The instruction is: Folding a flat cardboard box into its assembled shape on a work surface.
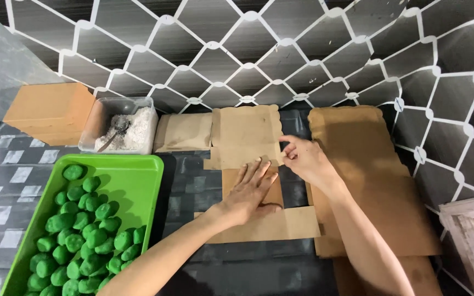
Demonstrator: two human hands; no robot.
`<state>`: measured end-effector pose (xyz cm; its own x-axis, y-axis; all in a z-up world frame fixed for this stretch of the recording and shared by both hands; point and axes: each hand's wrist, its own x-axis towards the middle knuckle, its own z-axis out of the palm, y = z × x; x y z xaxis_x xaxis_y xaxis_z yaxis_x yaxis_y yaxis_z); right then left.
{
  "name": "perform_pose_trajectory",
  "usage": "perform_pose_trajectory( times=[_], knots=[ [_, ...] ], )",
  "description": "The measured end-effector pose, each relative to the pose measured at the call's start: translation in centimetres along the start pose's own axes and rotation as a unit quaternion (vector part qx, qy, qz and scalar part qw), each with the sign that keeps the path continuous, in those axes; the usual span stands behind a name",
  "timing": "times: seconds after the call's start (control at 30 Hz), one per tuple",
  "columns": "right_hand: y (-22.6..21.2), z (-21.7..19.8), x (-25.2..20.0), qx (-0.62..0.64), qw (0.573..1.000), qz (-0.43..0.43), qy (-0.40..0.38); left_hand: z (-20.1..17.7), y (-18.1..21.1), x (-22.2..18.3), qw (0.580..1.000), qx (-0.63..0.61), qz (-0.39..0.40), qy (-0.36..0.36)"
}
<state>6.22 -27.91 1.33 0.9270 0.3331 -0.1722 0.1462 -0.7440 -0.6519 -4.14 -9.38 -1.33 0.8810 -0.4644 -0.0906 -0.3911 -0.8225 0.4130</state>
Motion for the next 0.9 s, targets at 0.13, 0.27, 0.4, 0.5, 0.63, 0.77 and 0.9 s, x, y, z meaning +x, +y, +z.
perform_pose_trajectory(
  times=[0.13,0.27,0.4,0.5,0.63,0.77,0.9],
  knots=[
    [-3.2,-1.1,-1.6,0.06,0.997,-0.031,-0.024,0.2,0.0,0.1,1.0,-0.002,-0.005,-0.019],
    [-5.4,-1.5,-2.5,-0.024,0.991,-0.074,-0.11,1.1,-0.5,0.2,1.0,0.017,0.004,-0.005],
    [-2.1,1.3,-1.5,-0.229,0.959,-0.12,-0.112,0.8,0.0,0.7,0.998,-0.037,-0.055,-0.002],
    [-1.0,2.8,-1.3,-0.325,0.935,-0.108,-0.086,-1.3,0.4,-0.4,1.0,0.0,-0.016,-0.015],
    [-0.7,3.8,-1.1,-0.356,0.926,-0.089,-0.083,0.3,-0.4,0.3,0.998,0.036,-0.018,-0.04],
    [-1.7,3.7,-2.1,-0.401,0.904,-0.099,-0.111,0.7,-0.5,0.9,0.994,0.072,-0.03,-0.07],
    [-1.9,3.9,-1.7,-0.421,0.893,-0.106,-0.117,0.9,-0.7,0.9,0.993,0.06,-0.038,-0.092]
  ],
)
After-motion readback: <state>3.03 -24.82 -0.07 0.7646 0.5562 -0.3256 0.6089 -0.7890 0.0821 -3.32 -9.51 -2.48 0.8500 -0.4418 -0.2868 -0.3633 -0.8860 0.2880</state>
